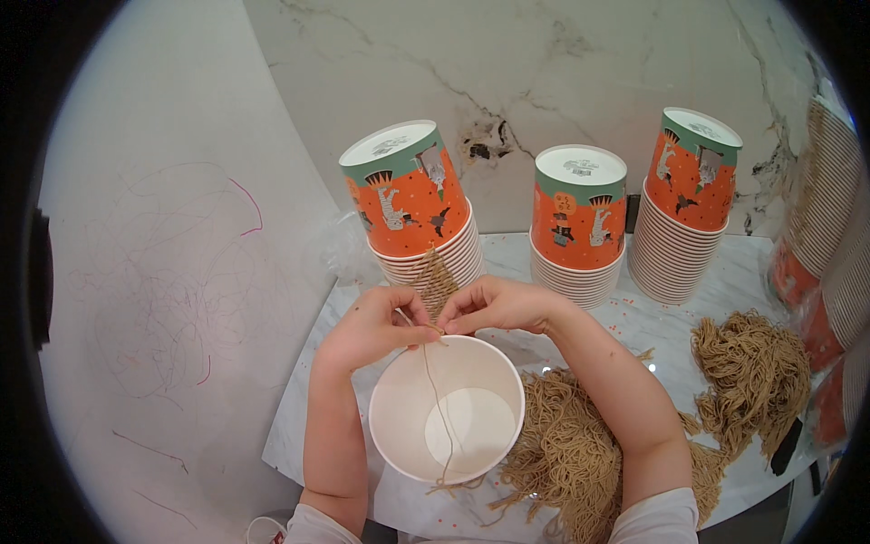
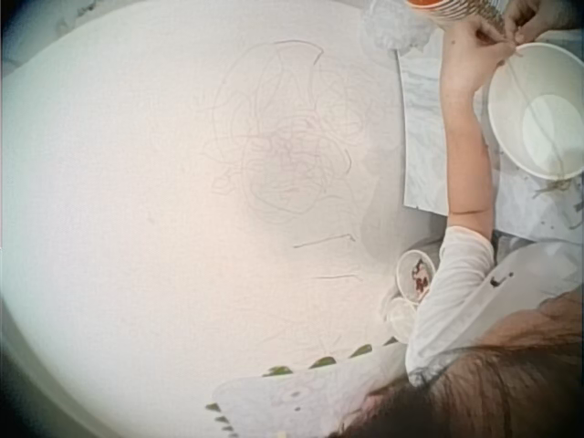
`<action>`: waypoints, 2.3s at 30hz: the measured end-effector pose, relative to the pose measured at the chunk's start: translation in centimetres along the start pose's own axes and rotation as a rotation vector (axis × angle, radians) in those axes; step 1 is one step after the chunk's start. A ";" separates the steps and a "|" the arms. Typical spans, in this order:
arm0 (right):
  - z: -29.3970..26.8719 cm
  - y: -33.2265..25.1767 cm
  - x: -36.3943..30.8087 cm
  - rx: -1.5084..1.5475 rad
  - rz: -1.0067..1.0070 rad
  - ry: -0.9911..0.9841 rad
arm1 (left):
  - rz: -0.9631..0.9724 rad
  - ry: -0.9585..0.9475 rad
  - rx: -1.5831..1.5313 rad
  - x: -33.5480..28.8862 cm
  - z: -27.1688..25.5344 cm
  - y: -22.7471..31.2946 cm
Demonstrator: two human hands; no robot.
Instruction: Attaching string handles to decorative paper cups.
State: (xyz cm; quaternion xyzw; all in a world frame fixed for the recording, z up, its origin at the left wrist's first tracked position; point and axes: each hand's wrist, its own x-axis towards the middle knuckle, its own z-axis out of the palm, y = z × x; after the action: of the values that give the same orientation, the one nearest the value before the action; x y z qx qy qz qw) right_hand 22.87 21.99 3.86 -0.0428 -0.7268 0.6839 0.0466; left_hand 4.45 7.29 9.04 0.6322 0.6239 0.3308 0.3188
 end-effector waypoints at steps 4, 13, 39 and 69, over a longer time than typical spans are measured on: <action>0.3 -0.1 0.1 -0.035 -0.001 -0.008 | -0.014 -0.033 -0.069 -0.1 -0.2 0.0; 0.7 0.6 0.5 0.004 0.016 -0.069 | 0.032 -0.007 -0.021 0.0 -0.5 -0.3; 0.6 1.6 0.9 0.218 0.033 0.035 | 0.032 0.055 0.030 -0.2 -0.5 0.8; 1.2 3.3 2.1 0.541 0.150 0.104 | 0.021 0.209 0.204 0.0 -0.7 -0.5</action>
State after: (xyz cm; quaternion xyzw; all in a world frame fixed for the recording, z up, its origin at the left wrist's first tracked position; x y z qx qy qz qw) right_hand 20.62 21.29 0.51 -0.1176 -0.5095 0.8513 0.0428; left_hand 3.64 7.30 9.05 0.6297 0.6776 0.3330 0.1829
